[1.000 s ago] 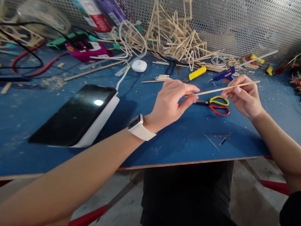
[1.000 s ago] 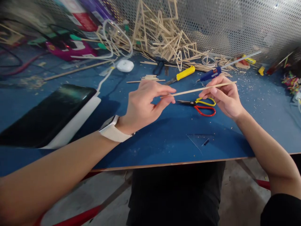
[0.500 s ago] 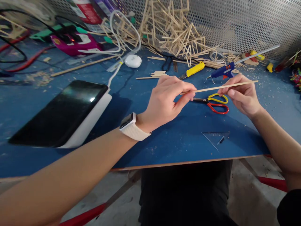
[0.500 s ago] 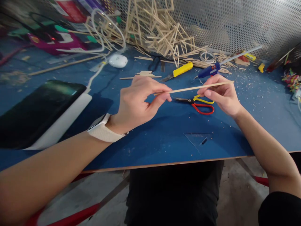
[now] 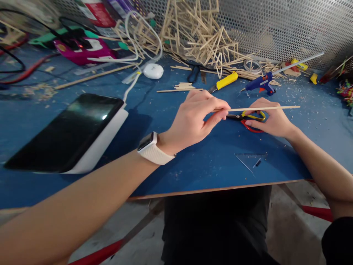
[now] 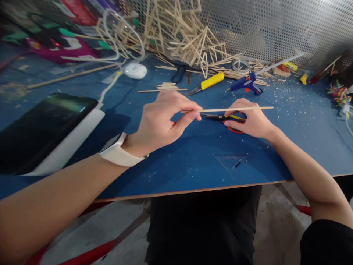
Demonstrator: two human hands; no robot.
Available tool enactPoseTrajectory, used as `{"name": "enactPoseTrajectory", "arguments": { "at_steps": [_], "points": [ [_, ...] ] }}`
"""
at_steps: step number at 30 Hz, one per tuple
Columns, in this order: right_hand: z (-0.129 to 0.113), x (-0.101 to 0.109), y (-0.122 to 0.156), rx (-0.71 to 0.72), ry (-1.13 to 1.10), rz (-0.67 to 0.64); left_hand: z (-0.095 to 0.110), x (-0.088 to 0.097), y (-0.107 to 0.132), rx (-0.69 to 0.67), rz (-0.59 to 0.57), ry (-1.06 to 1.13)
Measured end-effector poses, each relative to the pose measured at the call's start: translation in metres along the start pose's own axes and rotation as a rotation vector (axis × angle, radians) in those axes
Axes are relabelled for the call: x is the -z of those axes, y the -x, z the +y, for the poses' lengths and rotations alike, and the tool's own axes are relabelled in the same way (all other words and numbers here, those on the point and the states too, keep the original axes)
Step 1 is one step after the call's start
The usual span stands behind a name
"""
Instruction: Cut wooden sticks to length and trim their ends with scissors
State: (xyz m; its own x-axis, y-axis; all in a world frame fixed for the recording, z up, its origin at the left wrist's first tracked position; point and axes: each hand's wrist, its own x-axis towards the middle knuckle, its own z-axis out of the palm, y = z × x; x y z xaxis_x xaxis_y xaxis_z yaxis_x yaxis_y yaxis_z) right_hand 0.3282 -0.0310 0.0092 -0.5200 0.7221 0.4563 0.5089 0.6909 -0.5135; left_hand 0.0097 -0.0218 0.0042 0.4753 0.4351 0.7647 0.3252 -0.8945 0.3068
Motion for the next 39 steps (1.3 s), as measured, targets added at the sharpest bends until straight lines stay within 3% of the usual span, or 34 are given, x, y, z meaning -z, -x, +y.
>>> {"name": "enactPoseTrajectory", "arguments": {
  "at_steps": [5, 10, 25, 30, 35, 39],
  "points": [
    [-0.001, 0.0, 0.001, 0.102, -0.19, 0.26, -0.001, 0.0, -0.001, 0.04, 0.03, -0.046],
    [-0.008, 0.0, 0.003, 0.005, -0.198, 0.459, -0.004, 0.0, -0.001, 0.051, 0.068, -0.068],
    [-0.015, 0.0, 0.005, -0.041, -0.227, 0.433, -0.009, -0.003, -0.001, -0.022, 0.134, -0.097],
    [-0.016, 0.0, 0.006, -0.074, -0.216, 0.421, -0.01, -0.003, 0.0, 0.057, 0.093, -0.151],
    [-0.015, -0.001, 0.005, -0.039, -0.306, 0.479, -0.016, -0.003, 0.002, 0.052, 0.151, -0.163],
    [-0.013, -0.003, 0.004, -0.019, -0.353, 0.482, -0.02, -0.003, 0.004, 0.116, 0.127, -0.162]
  ]
}}
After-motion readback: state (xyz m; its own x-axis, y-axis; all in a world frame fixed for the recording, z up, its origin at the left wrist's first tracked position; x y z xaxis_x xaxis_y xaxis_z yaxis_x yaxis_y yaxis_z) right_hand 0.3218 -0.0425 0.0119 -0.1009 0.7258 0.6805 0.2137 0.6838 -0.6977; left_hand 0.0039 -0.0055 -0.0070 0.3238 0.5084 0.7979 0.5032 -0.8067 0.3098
